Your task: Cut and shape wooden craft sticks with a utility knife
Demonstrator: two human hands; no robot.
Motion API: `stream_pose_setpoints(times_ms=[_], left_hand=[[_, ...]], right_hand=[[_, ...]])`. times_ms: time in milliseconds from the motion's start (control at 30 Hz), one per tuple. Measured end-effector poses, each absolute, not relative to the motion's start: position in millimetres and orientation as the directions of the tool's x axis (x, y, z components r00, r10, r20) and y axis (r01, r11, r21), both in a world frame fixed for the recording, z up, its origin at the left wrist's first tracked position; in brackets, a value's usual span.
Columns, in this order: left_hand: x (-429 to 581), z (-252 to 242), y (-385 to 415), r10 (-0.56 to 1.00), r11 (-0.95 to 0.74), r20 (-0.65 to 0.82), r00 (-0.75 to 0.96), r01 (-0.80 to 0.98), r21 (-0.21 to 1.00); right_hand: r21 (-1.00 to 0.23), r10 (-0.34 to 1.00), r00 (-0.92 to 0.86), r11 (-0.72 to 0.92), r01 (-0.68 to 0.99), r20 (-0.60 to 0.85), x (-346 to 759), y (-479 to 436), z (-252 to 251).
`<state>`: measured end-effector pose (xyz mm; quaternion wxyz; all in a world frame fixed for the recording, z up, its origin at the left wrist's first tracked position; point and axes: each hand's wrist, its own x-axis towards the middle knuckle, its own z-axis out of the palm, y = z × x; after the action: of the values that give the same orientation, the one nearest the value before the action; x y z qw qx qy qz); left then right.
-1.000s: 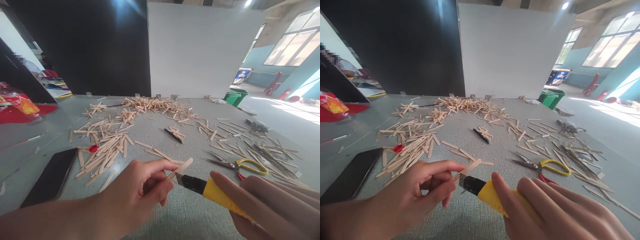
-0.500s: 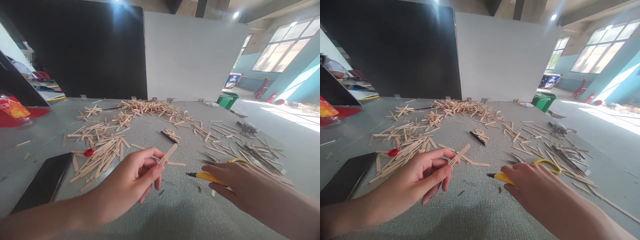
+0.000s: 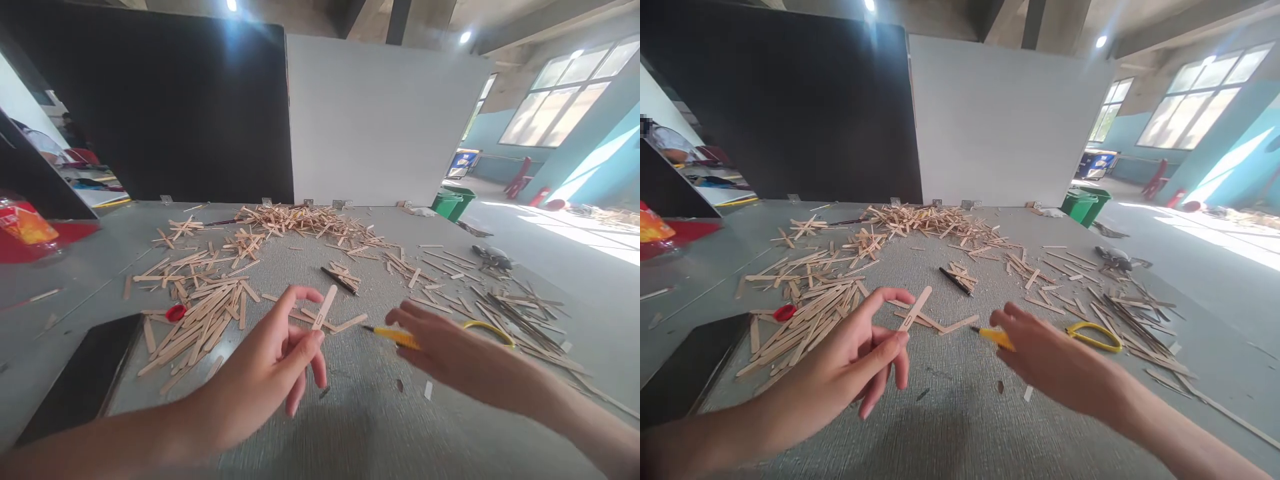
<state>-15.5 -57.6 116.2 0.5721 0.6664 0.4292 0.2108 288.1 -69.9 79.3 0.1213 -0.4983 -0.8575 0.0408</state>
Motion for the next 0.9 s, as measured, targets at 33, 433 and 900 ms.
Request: stream_pose_setpoints(times_ms=[33, 433, 900], left_hand=[[-12.7, 108.4, -55.9, 0.811, 0.037, -0.218, 0.543, 0.323, 0.946], [-5.8, 57.4, -35.5, 0.353, 0.220, -0.537, 0.766, 0.490, 0.843], [-6.8, 30.2, -23.5, 0.655, -0.645, 0.072, 0.752, 0.507, 0.572]], right_hand=[[-0.252, 0.897, -0.410, 0.440, 0.862, 0.167, 289.9, -64.9, 88.0], [-0.779, 0.948, 0.089, 0.196, 0.596, 0.307, 270.3, -45.6, 77.7], [-0.793, 0.966, -0.253, 0.110, 0.599, -0.057, 264.9, -37.4, 28.6]])
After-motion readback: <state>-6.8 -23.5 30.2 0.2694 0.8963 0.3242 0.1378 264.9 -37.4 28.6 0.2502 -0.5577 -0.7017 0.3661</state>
